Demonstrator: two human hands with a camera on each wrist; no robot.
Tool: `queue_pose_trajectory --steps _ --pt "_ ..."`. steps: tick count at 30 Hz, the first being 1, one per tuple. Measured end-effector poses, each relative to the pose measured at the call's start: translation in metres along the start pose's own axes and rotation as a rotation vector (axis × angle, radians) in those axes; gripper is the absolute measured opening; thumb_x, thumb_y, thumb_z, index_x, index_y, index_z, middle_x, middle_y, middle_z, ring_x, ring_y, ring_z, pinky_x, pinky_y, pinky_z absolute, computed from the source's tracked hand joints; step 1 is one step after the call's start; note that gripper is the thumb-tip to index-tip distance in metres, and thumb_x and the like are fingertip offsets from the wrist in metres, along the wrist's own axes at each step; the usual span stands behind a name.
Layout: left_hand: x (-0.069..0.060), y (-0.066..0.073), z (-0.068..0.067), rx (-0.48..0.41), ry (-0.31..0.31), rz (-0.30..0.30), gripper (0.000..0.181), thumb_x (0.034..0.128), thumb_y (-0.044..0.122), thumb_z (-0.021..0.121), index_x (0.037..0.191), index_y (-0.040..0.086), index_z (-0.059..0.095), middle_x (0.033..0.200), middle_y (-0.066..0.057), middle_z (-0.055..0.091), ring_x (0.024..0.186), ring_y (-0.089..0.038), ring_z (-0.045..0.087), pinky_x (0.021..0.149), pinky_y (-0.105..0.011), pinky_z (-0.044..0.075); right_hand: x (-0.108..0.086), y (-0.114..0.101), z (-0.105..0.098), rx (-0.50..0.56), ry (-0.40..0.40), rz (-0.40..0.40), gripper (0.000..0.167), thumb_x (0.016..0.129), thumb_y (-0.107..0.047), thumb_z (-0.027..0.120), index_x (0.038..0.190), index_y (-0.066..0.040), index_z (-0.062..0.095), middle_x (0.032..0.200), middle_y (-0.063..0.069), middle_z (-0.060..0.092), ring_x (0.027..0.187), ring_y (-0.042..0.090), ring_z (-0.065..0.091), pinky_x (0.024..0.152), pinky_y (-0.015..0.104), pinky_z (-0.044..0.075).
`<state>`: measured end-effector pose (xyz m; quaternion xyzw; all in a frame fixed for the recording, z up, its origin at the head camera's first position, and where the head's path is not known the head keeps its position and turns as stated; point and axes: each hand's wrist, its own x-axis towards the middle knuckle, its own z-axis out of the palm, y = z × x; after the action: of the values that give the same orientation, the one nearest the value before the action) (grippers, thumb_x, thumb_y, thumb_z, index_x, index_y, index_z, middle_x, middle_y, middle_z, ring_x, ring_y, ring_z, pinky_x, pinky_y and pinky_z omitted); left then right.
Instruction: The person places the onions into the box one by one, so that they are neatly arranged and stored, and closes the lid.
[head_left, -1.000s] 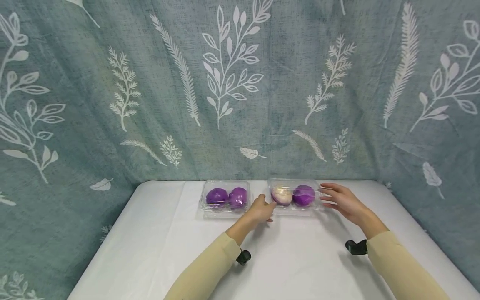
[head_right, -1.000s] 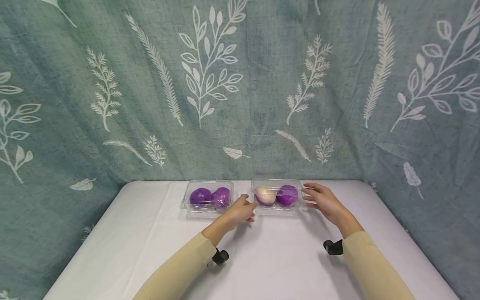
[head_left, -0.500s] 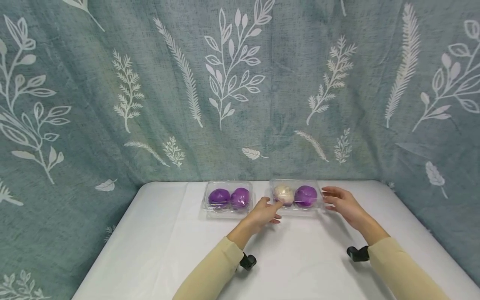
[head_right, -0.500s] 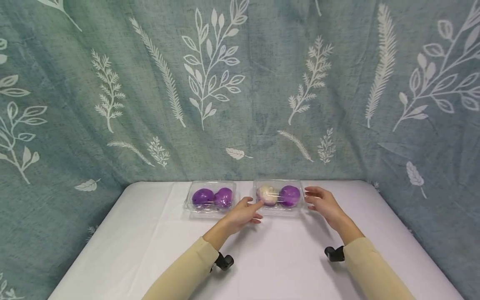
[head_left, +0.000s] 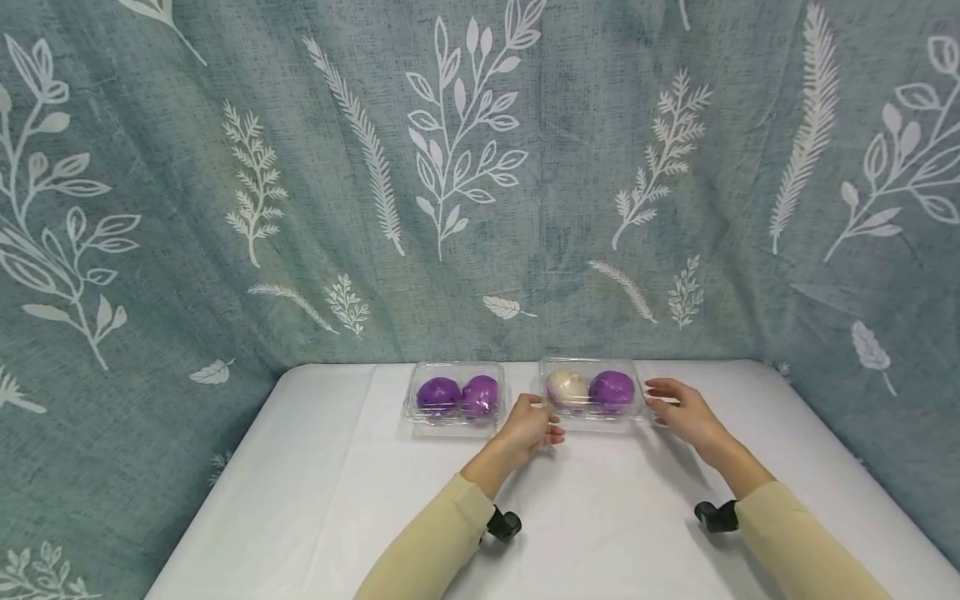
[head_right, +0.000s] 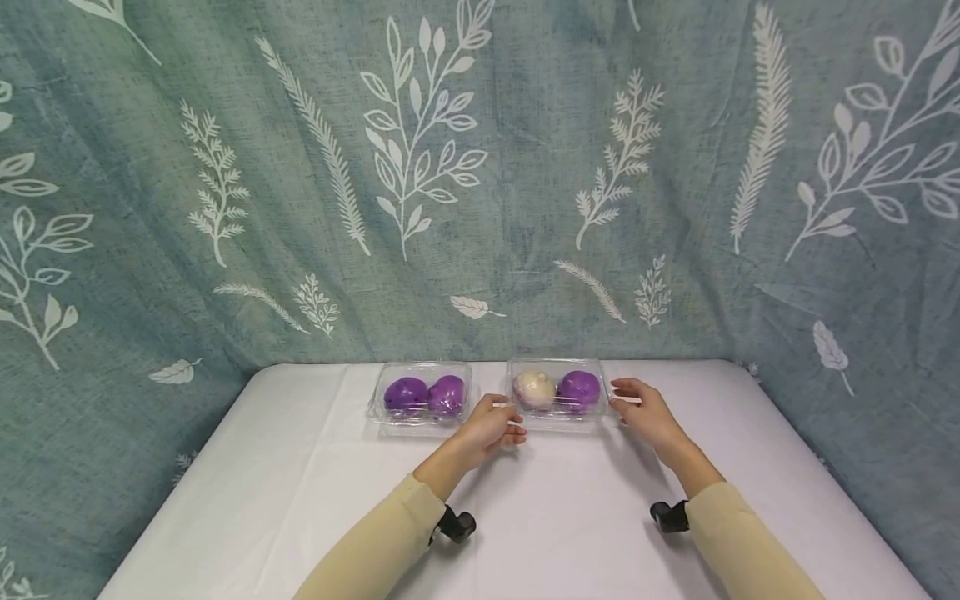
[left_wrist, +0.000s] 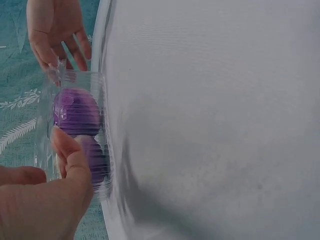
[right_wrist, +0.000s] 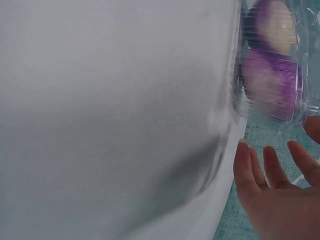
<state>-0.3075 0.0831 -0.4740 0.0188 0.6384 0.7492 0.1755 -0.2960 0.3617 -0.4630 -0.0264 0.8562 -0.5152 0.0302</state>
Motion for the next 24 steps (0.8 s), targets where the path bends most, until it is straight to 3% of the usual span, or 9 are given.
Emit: queue_pose_trajectory --steps 6,11,15,20,24 --pt "0.003 -0.003 0.003 -0.057 0.037 0.025 0.045 0.1021 -0.003 0.046 0.143 -0.008 0.027 0.109 -0.031 0.059 0.069 -0.02 0.059 0.073 -0.032 0.063 -0.006 -0.003 0.003 -0.073 -0.025 -0.001 0.055 0.108 -0.013 0.047 0.154 0.011 0.027 0.15 0.04 0.033 0.133 0.054 0.045 0.099 0.053 0.055" --pt "0.003 -0.003 0.005 -0.083 0.06 0.034 0.043 0.1012 -0.005 0.045 0.141 -0.007 0.028 0.095 -0.021 0.06 0.067 -0.019 0.058 0.072 -0.033 0.063 -0.01 -0.006 0.006 -0.007 -0.085 0.054 0.058 0.109 -0.014 0.043 0.156 0.011 0.019 0.15 0.041 0.031 0.13 0.051 0.046 0.1 0.053 0.054" --pt "0.003 -0.003 0.005 -0.091 0.067 0.036 0.043 0.1009 -0.006 0.044 0.141 -0.007 0.029 0.088 -0.016 0.059 0.065 -0.019 0.057 0.072 -0.033 0.063 -0.012 -0.009 0.009 0.029 -0.082 0.116 0.06 0.109 -0.017 0.042 0.154 0.014 0.018 0.143 0.039 0.042 0.12 0.041 0.054 0.094 0.047 0.055" --pt "0.004 -0.004 0.006 -0.099 0.069 0.03 0.043 0.1008 -0.005 0.043 0.141 -0.006 0.029 0.084 -0.012 0.057 0.064 -0.018 0.057 0.071 -0.032 0.063 -0.011 -0.009 0.008 0.082 -0.101 0.141 0.058 0.109 -0.017 0.041 0.152 0.017 0.02 0.118 0.024 0.065 0.1 0.021 0.066 0.08 0.036 0.055" --pt "0.004 -0.004 0.007 -0.1 0.07 0.036 0.042 0.1012 -0.005 0.043 0.141 -0.007 0.028 0.082 -0.011 0.056 0.064 -0.018 0.057 0.071 -0.032 0.062 -0.008 -0.008 0.006 0.155 -0.12 0.163 0.059 0.109 -0.015 0.043 0.154 0.015 0.019 0.106 0.01 0.071 0.093 0.015 0.067 0.075 0.034 0.054"
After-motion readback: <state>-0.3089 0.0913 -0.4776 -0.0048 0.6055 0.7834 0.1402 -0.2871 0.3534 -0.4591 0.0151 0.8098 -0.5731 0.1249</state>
